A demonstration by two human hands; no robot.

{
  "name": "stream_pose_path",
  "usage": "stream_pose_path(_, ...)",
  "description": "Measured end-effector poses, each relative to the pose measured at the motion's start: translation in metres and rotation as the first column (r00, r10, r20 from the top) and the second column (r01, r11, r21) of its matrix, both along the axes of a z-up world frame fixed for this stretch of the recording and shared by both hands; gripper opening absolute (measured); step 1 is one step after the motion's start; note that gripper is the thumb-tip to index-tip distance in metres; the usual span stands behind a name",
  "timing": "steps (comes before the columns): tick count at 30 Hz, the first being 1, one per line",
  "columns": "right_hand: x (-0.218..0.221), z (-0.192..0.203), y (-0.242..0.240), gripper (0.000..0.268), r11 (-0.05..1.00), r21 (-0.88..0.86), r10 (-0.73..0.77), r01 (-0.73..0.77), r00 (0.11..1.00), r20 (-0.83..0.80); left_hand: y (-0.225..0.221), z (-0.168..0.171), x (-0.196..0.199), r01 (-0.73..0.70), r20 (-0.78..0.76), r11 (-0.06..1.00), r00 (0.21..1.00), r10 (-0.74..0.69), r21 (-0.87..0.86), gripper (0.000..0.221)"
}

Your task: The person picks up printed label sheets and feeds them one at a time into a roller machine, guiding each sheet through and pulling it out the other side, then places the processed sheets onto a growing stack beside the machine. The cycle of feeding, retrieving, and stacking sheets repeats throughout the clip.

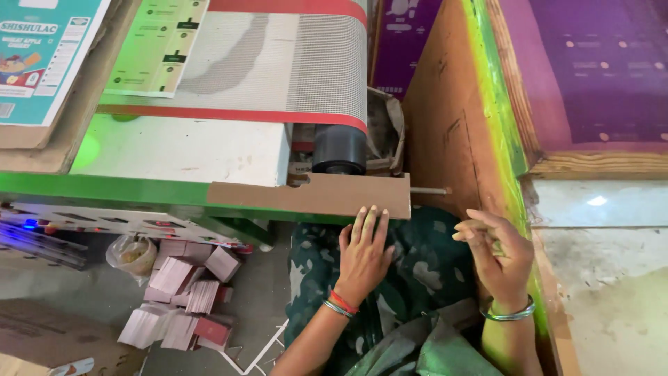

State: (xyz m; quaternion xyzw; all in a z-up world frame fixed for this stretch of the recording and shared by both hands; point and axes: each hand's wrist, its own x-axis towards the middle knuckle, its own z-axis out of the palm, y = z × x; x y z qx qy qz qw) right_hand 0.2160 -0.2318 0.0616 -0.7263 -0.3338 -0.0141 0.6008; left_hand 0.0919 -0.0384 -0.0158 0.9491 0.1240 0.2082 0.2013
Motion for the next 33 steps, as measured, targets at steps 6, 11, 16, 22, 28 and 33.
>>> stream_pose_path(6,-0.002,-0.003,0.008,0.028,0.999,-0.041,0.027,-0.026,0.999,0.039,0.011,-0.044,0.008,-0.041,0.169,0.992,0.985,0.021,0.120,0.060)
stream_pose_path(11,-0.007,0.008,0.005,0.029,0.996,-0.089,-0.008,0.014,0.997,0.070,0.015,-0.060,0.013,-0.042,0.320,0.988,0.947,-0.008,0.148,0.052)
stream_pose_path(16,-0.008,0.018,0.001,0.031,0.987,-0.149,-0.051,0.063,0.995,0.089,0.015,-0.064,0.011,-0.016,0.322,0.991,0.946,-0.027,0.131,0.051)
stream_pose_path(22,-0.009,0.050,0.003,0.033,0.920,-0.284,-0.161,0.270,0.921,0.354,0.020,-0.063,0.010,0.056,0.317,0.987,0.943,-0.102,0.152,0.051)
stream_pose_path(28,0.003,0.068,-0.029,0.029,0.711,-0.489,-0.231,0.506,0.824,0.518,0.023,-0.075,0.013,0.008,0.329,0.990,0.943,-0.055,0.141,0.047)
stream_pose_path(33,0.025,0.070,-0.064,0.038,0.192,-0.786,-0.352,0.588,0.789,0.504,0.027,-0.075,0.013,-0.013,0.348,0.988,0.936,-0.043,0.156,0.046)
